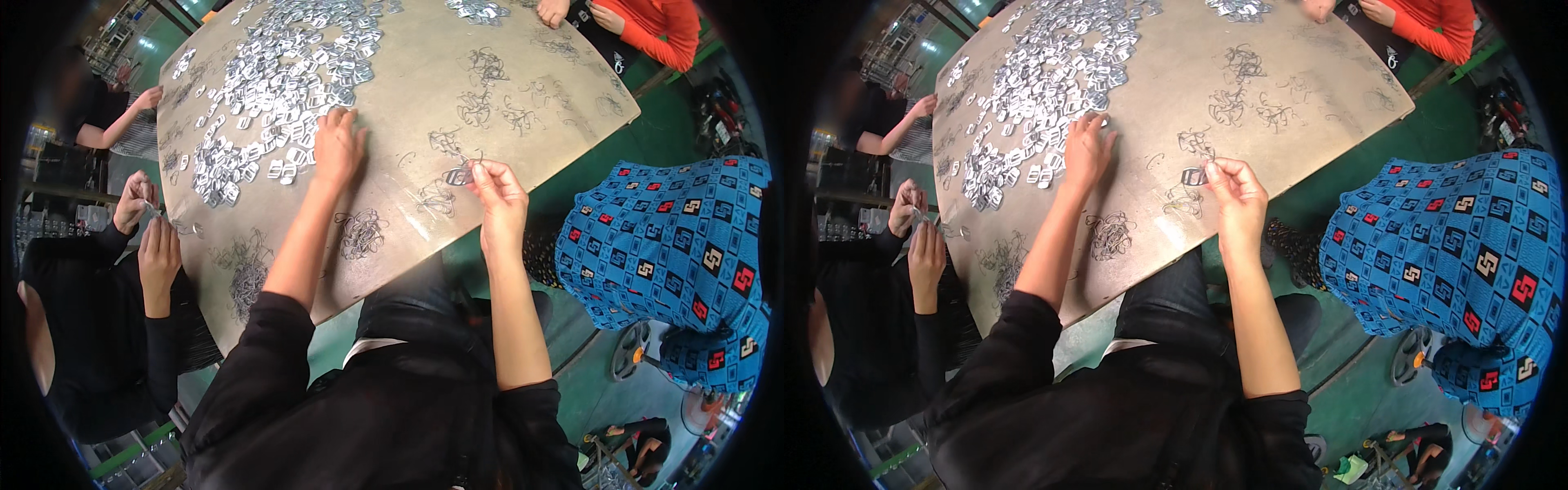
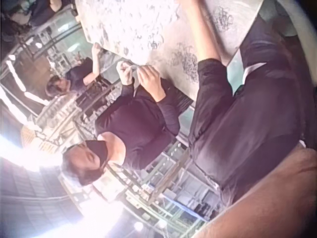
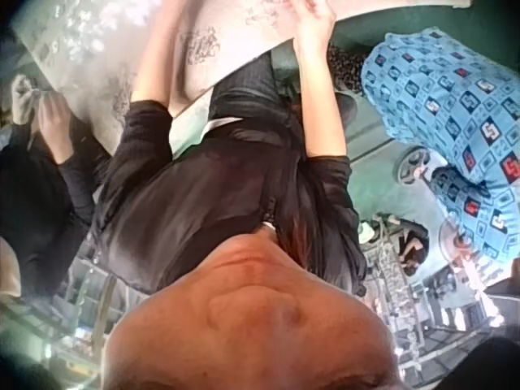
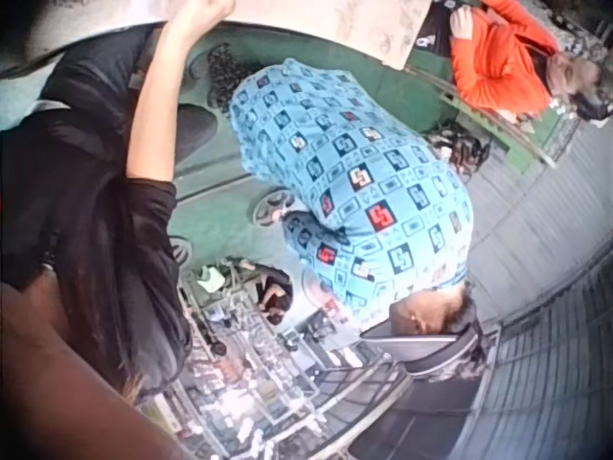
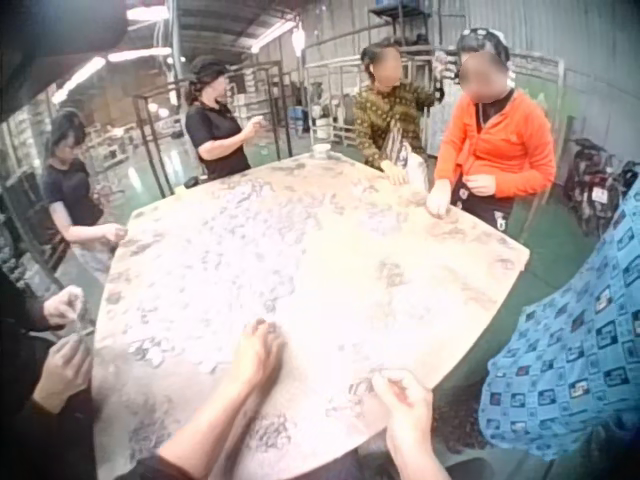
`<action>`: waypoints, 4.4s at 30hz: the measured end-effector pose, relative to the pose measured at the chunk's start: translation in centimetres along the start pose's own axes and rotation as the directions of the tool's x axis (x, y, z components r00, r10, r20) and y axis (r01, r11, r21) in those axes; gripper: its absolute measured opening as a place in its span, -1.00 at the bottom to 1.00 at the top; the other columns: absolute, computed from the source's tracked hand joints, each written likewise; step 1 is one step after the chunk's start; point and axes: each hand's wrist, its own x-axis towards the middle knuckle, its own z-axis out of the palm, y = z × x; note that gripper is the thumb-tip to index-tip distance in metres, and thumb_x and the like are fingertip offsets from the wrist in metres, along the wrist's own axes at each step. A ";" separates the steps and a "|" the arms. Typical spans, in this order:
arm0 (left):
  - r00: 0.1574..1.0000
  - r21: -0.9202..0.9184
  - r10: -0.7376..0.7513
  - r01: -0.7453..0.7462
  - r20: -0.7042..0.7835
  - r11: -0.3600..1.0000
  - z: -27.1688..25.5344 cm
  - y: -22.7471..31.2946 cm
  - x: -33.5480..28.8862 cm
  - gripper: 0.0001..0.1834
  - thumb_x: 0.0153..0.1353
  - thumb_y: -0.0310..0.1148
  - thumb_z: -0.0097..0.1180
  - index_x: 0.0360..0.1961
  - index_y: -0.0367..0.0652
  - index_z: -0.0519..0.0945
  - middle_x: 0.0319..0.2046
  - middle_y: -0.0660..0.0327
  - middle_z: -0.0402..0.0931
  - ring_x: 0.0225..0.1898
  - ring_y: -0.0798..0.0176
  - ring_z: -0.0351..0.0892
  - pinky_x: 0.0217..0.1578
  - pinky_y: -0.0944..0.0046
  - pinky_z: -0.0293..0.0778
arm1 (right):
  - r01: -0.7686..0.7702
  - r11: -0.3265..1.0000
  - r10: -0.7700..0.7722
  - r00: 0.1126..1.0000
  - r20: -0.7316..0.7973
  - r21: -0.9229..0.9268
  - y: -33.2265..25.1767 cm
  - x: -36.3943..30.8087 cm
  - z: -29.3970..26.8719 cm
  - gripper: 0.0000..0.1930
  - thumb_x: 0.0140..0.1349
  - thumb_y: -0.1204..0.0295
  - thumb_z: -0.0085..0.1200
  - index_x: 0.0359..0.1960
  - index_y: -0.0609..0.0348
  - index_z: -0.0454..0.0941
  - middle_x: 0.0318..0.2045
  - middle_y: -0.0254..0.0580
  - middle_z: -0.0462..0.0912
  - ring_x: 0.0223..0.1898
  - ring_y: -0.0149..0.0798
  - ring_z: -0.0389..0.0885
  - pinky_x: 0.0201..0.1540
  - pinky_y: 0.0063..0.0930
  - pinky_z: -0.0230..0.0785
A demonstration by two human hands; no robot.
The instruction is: The person picks up small metal buckles from a table and hangs them onto a metal rack one by one.
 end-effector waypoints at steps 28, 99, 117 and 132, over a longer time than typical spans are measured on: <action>0.952 -0.634 0.135 0.073 0.274 0.770 -9.9 8.0 -2.2 -0.71 0.12 -0.52 0.13 -0.09 -0.18 0.59 -0.35 0.20 0.60 -0.41 0.37 0.55 -0.39 0.38 0.42 | 0.289 0.893 -0.226 0.951 0.213 -0.344 4.8 -1.8 3.0 -0.92 0.12 0.52 0.15 -0.36 0.25 0.56 -0.39 -0.27 0.57 -0.40 -0.42 0.57 -0.32 -0.55 0.41; 0.414 -0.892 0.850 -0.163 0.327 0.422 1.3 35.6 -16.7 -0.76 0.22 -0.42 0.05 -0.10 -0.25 0.51 -0.21 0.15 0.57 -0.22 0.29 0.54 -0.27 0.33 0.43 | 0.083 0.745 -0.660 -0.051 -0.749 -0.662 -9.2 -33.9 -29.7 -0.93 0.11 0.46 0.17 -0.38 0.14 0.56 -0.24 -0.30 0.45 -0.18 -0.35 0.45 -0.18 -0.52 0.31; -0.062 -0.889 0.907 -0.182 -0.417 -0.421 -11.3 50.8 -34.4 -0.86 0.13 -0.45 0.12 -0.28 -0.23 0.60 -0.32 0.14 0.58 -0.28 0.17 0.56 -0.31 0.30 0.47 | -0.198 0.803 -0.552 -0.604 -0.575 -0.563 -4.3 -54.9 -28.5 -0.82 0.16 0.36 0.16 -0.33 0.24 0.59 -0.25 -0.31 0.52 -0.18 -0.40 0.45 -0.04 -0.51 0.25; 0.126 -0.980 0.972 -0.022 -0.198 -0.197 -18.2 59.3 -50.4 -0.74 0.01 -0.42 0.25 -0.28 -0.12 0.44 -0.44 0.18 0.60 -0.37 0.13 0.61 -0.34 0.13 0.44 | -0.058 0.807 -0.482 -0.641 -0.598 -0.588 -5.1 -58.3 -30.1 -0.91 0.09 0.47 0.19 -0.38 0.19 0.60 -0.26 -0.24 0.49 -0.17 -0.31 0.46 -0.13 -0.49 0.32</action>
